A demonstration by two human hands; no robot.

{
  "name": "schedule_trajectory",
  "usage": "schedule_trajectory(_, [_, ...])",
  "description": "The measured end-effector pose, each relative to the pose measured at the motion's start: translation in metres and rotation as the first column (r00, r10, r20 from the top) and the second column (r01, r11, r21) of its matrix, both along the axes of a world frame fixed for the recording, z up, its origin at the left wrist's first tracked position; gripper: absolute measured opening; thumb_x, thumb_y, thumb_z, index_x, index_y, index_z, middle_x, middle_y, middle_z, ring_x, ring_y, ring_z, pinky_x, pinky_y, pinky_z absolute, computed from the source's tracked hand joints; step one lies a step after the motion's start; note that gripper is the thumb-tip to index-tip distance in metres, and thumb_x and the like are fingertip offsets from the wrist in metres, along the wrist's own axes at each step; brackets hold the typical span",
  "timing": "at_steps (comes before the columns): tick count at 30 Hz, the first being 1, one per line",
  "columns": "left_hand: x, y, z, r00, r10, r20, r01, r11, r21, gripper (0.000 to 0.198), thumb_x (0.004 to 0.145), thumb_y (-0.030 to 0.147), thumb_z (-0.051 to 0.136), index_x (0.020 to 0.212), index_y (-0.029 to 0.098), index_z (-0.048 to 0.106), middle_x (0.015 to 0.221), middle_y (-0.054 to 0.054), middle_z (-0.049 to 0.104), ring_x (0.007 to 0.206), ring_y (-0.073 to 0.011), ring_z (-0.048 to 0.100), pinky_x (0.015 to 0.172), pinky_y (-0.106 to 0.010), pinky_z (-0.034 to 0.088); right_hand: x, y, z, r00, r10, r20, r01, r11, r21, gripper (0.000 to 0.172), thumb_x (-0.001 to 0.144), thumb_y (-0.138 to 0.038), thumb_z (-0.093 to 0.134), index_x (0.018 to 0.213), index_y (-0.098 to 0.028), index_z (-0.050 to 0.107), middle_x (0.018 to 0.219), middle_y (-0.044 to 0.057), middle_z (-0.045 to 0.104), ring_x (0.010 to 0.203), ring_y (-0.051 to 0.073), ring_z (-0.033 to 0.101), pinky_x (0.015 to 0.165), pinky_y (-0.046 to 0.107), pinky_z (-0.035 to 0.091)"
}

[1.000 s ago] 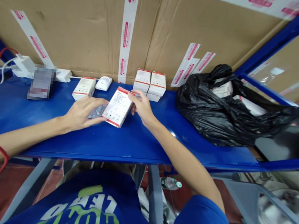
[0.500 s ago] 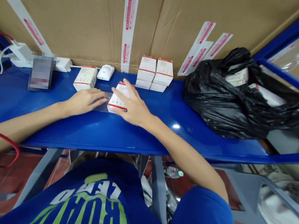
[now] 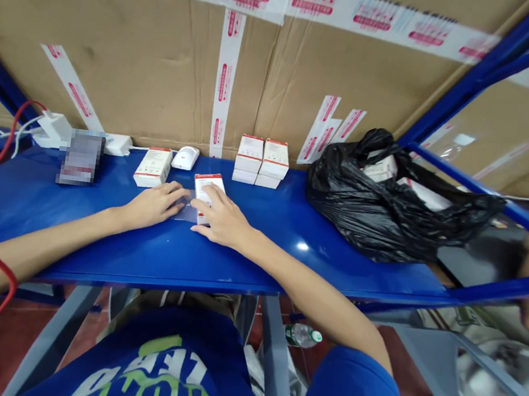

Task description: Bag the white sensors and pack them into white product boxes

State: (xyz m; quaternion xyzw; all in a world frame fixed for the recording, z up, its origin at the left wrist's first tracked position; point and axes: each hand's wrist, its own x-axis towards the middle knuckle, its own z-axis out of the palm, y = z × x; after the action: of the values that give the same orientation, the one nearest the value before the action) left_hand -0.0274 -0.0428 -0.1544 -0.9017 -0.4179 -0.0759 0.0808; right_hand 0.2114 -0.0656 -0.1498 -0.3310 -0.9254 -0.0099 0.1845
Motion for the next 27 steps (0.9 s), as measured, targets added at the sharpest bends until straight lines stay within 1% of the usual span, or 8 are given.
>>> schedule_trajectory(2, [-0.001,0.002,-0.002,1.000,-0.007,0.005,0.007,1.000,-0.004,0.040,0.105,0.025,0.039,0.136,0.018,0.062,0.144,-0.017,0.062,0.116,-0.0298,0.070,0.098,-0.046,0.059,-0.001,0.000,-0.001,1.000,0.001,-0.019,-0.001,1.000,0.007,0.045,0.090,-0.038,0.077,0.129,-0.017,0.068,0.148,0.024,0.055,0.147,0.039,0.048,0.111,0.061,0.054])
schedule_trajectory(4, [-0.003,0.004,-0.003,0.999,-0.036,0.019,0.036,0.999,-0.015,0.042,0.104,0.026,0.039,0.139,0.019,0.062,0.150,-0.016,0.059,0.122,-0.0297,0.069,0.105,-0.048,0.056,-0.001,0.000,-0.002,0.999,0.005,-0.047,-0.005,1.000,0.003,0.042,0.089,-0.036,0.077,0.126,-0.018,0.069,0.147,0.023,0.057,0.145,0.039,0.050,0.109,0.061,0.055])
schedule_trajectory(9, [-0.004,0.006,-0.002,0.996,-0.062,0.064,0.067,0.995,-0.072,0.045,0.103,0.026,0.040,0.138,0.015,0.065,0.145,-0.018,0.064,0.124,-0.0318,0.069,0.106,-0.051,0.056,0.003,-0.005,0.003,0.989,-0.041,-0.140,0.036,0.999,-0.040,0.037,0.089,-0.040,0.073,0.123,-0.024,0.071,0.148,0.018,0.058,0.141,0.037,0.053,0.101,0.058,0.061])
schedule_trajectory(15, [-0.001,0.003,0.001,0.997,-0.024,0.070,0.032,0.993,-0.109,0.047,0.104,0.028,0.038,0.139,0.013,0.066,0.149,-0.019,0.060,0.126,-0.0358,0.068,0.105,-0.055,0.056,0.013,-0.008,0.020,0.948,-0.157,-0.276,0.137,0.986,-0.091,0.036,0.090,-0.042,0.069,0.123,-0.027,0.069,0.154,0.012,0.052,0.149,0.040,0.041,0.108,0.062,0.054])
schedule_trajectory(19, [0.000,0.000,0.002,0.999,-0.020,0.031,0.022,0.998,-0.060,0.047,0.105,0.032,0.038,0.136,0.014,0.068,0.152,-0.019,0.057,0.118,-0.0349,0.071,0.099,-0.054,0.060,0.018,-0.005,0.023,0.939,-0.177,-0.294,0.171,0.984,-0.046,0.035,0.090,-0.044,0.067,0.120,-0.027,0.069,0.150,0.012,0.056,0.146,0.040,0.046,0.111,0.062,0.050])
schedule_trajectory(23, [0.001,0.000,0.003,0.998,-0.044,0.051,0.044,0.999,0.003,0.046,0.107,0.035,0.038,0.126,0.011,0.072,0.141,-0.021,0.064,0.113,-0.0338,0.071,0.099,-0.053,0.059,0.029,0.001,0.032,0.923,-0.177,-0.341,0.199,0.980,0.030,0.035,0.090,-0.046,0.065,0.119,-0.026,0.068,0.148,0.013,0.056,0.144,0.040,0.046,0.111,0.062,0.049])
schedule_trajectory(25, [0.003,0.000,0.004,0.994,-0.073,0.086,0.072,0.997,0.014,0.046,0.108,0.036,0.038,0.123,0.010,0.073,0.137,-0.022,0.067,0.113,-0.0333,0.069,0.100,-0.053,0.057,0.040,0.008,0.042,0.905,-0.232,-0.356,0.265,0.963,0.046,0.040,0.089,-0.047,0.065,0.123,-0.027,0.066,0.149,0.012,0.054,0.144,0.042,0.045,0.108,0.064,0.050])
schedule_trajectory(27, [0.005,0.000,0.004,0.988,-0.111,0.104,0.112,0.994,0.003,0.044,0.108,0.037,0.039,0.125,0.013,0.072,0.139,-0.020,0.066,0.119,-0.0329,0.066,0.101,-0.053,0.055,0.054,0.022,0.052,0.889,-0.305,-0.342,0.343,0.938,0.057,0.044,0.088,-0.049,0.066,0.126,-0.028,0.065,0.148,0.012,0.054,0.142,0.044,0.046,0.105,0.066,0.051])
